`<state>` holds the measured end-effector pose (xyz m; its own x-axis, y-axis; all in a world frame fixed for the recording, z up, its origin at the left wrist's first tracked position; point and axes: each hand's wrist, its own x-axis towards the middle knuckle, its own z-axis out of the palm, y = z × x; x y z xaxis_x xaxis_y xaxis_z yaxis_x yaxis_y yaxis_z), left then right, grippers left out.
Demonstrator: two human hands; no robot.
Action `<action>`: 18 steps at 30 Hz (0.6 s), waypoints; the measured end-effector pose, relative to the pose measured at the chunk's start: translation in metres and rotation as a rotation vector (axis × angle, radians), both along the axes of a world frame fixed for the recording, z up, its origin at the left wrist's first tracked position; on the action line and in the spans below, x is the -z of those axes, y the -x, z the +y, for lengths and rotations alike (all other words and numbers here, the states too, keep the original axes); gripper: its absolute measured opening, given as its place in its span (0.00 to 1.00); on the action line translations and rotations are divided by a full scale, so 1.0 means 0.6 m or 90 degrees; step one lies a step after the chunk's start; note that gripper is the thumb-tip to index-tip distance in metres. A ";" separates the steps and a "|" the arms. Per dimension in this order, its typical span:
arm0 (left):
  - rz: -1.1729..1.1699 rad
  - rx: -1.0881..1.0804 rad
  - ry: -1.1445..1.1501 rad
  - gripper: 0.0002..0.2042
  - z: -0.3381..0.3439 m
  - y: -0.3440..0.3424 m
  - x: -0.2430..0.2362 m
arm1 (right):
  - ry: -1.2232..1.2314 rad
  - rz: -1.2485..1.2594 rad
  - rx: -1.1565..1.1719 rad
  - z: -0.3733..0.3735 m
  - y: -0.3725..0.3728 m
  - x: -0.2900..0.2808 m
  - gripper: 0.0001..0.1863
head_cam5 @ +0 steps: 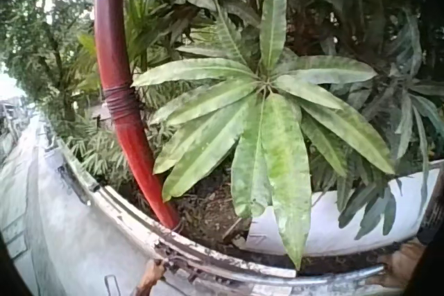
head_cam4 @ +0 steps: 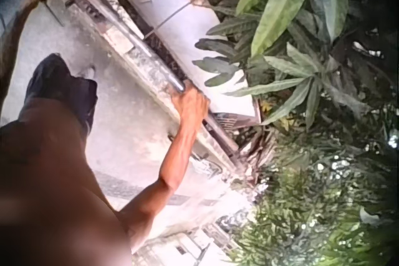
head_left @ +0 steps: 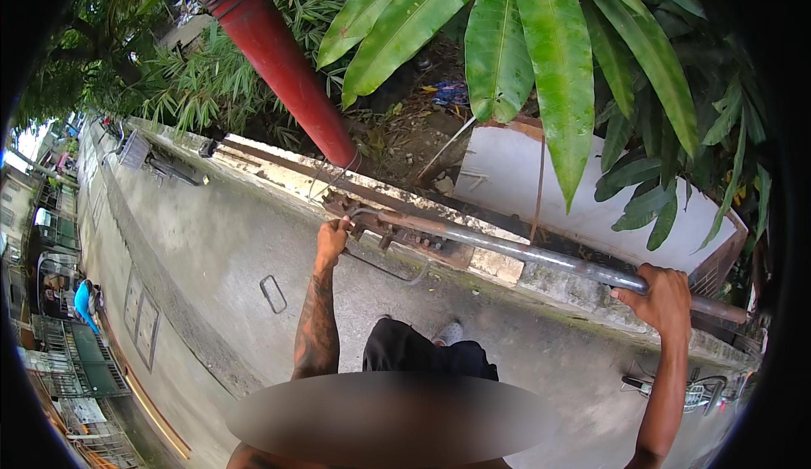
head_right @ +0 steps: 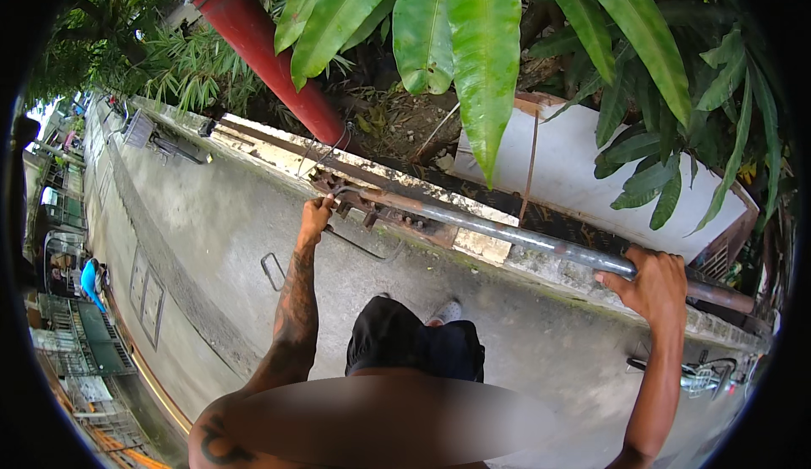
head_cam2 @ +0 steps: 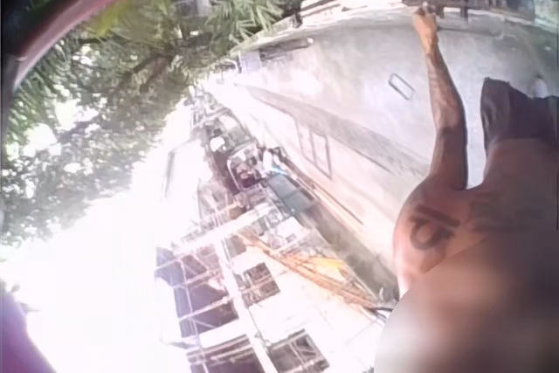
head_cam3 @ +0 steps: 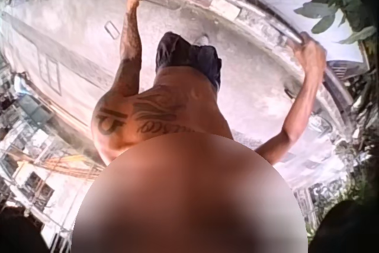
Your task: The person uses a long metal bar to bend a U-shaped metal rod against a concrete curb, repeatedly adjusting the rod and applying leverage. After completing the bend, the person walks to a nearby workshop where another person cuts metal rods with a chop saw, and the person gathers the cut pieces.
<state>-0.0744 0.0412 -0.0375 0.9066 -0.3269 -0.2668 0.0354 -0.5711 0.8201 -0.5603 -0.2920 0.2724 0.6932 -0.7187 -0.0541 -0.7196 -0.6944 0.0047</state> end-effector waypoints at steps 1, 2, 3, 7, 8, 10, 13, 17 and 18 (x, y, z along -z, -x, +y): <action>-0.082 0.011 -0.007 0.20 0.012 -0.009 0.024 | -0.013 -0.018 0.001 -0.001 -0.001 -0.001 0.27; -0.058 0.003 0.012 0.20 -0.006 -0.005 0.017 | -0.005 -0.015 0.000 -0.003 0.012 -0.006 0.27; -0.037 -0.007 0.025 0.20 -0.017 0.001 -0.003 | -0.004 -0.017 -0.004 -0.010 0.024 -0.004 0.27; -0.119 0.058 -0.017 0.20 -0.016 -0.039 0.002 | -0.044 0.025 0.047 -0.035 0.029 -0.012 0.28; -0.126 0.081 -0.054 0.20 0.012 -0.057 0.020 | -0.058 0.023 0.022 -0.045 0.020 0.001 0.28; -0.010 0.067 -0.087 0.19 0.026 -0.064 0.041 | -0.062 0.027 0.001 -0.056 0.009 0.012 0.28; 0.045 0.122 -0.021 0.17 0.036 -0.071 0.064 | -0.001 -0.018 -0.028 -0.072 0.057 0.052 0.30; 0.054 0.215 -0.073 0.15 -0.016 -0.100 0.058 | 0.026 -0.052 -0.035 -0.192 0.283 0.205 0.34; 0.171 0.158 -0.084 0.19 -0.079 -0.061 -0.002 | 0.082 -0.011 0.020 -0.197 0.364 0.231 0.32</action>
